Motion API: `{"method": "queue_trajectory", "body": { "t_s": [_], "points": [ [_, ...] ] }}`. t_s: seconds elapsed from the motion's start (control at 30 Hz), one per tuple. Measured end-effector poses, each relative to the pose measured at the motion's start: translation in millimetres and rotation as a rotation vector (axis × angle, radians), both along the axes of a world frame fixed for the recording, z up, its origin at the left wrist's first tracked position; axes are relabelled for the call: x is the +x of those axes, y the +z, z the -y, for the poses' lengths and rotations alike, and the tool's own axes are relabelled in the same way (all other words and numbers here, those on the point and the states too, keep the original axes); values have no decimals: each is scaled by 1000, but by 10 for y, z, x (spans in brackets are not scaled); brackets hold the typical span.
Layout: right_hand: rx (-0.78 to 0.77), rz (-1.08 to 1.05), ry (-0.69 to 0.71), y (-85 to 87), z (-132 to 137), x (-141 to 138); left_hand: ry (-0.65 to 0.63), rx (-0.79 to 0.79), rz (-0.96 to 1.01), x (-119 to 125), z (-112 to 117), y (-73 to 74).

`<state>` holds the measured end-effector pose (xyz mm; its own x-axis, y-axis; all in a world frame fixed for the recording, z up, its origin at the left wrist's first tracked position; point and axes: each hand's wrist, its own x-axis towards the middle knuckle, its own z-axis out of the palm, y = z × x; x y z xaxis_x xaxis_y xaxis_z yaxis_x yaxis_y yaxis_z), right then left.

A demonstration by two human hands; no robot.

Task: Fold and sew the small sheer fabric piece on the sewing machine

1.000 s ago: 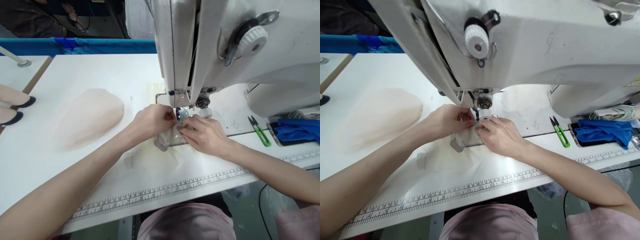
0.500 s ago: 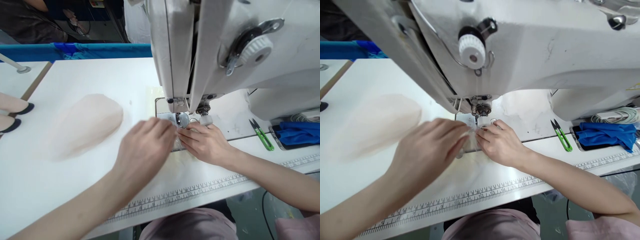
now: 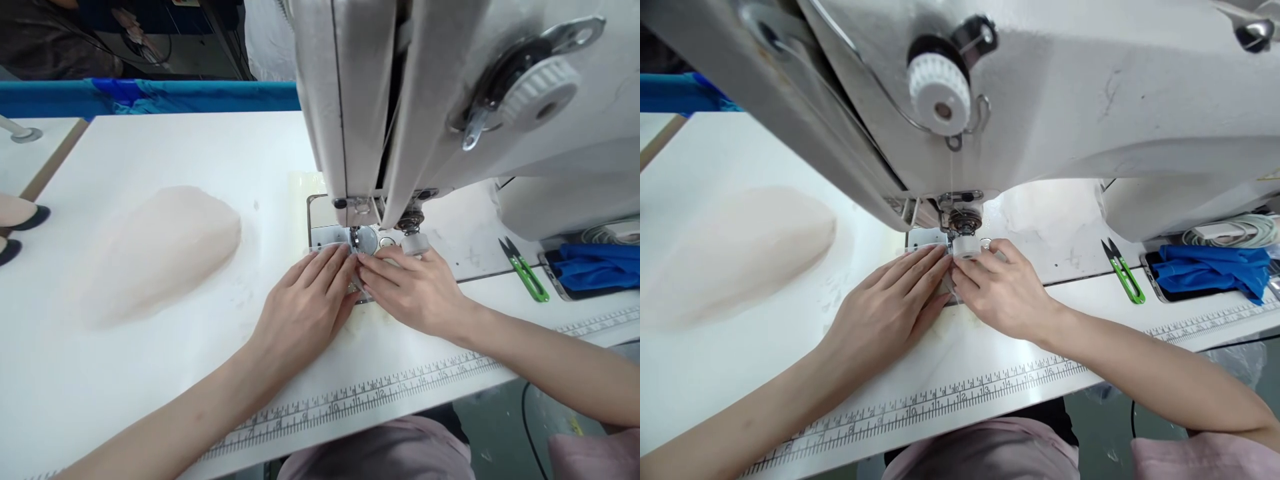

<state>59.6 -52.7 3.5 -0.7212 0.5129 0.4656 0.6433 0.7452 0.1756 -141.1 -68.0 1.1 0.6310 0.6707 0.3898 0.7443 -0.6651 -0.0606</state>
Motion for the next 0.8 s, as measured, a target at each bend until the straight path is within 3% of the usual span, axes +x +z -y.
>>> {"method": "queue_trajectory", "body": {
  "t_s": [0.8],
  "points": [
    [22,10,-22,-8,-43,4,-9,-49,42,1,-62,-43]
  ]
}}
